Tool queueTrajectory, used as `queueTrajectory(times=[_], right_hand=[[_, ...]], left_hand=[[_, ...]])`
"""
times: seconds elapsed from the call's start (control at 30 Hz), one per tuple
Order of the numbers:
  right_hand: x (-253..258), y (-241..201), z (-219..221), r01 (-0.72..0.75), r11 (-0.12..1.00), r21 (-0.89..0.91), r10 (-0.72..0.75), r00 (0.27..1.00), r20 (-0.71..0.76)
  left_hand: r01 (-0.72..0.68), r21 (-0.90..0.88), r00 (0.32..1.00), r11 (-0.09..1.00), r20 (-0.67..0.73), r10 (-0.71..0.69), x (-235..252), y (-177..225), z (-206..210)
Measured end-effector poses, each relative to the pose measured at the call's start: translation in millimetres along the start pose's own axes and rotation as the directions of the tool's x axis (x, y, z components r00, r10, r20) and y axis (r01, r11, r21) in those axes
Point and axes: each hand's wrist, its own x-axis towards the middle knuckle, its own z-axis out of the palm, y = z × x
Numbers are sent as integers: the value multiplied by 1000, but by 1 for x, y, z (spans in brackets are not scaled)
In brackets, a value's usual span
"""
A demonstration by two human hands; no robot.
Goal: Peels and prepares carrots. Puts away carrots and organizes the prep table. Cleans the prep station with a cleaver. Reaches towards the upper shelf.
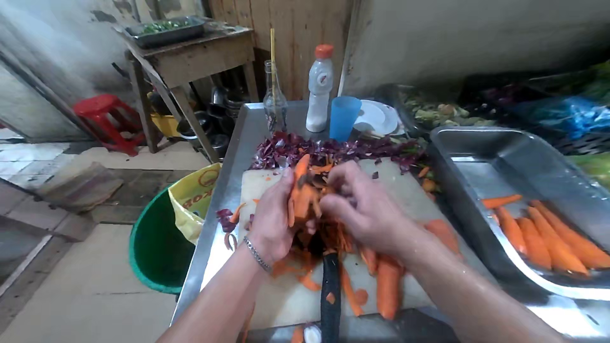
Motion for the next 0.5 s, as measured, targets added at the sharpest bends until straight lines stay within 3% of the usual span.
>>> queueTrajectory(times=[0.13,0.23,0.5], right_hand=[[-5,-6,15,174,978,-114,-167,984,64],[-1,5,14,215,964,-157,-211,977,41],[18,42,-9,-80,976,-204,52,989,-139]], left_hand=[[-35,7,999,999,9,35,0,-3,-9],[-1,-28,1000,1000,-7,0,-2,0,-3],[-4,-15,987,1000,162,6,-3,-6,5]])
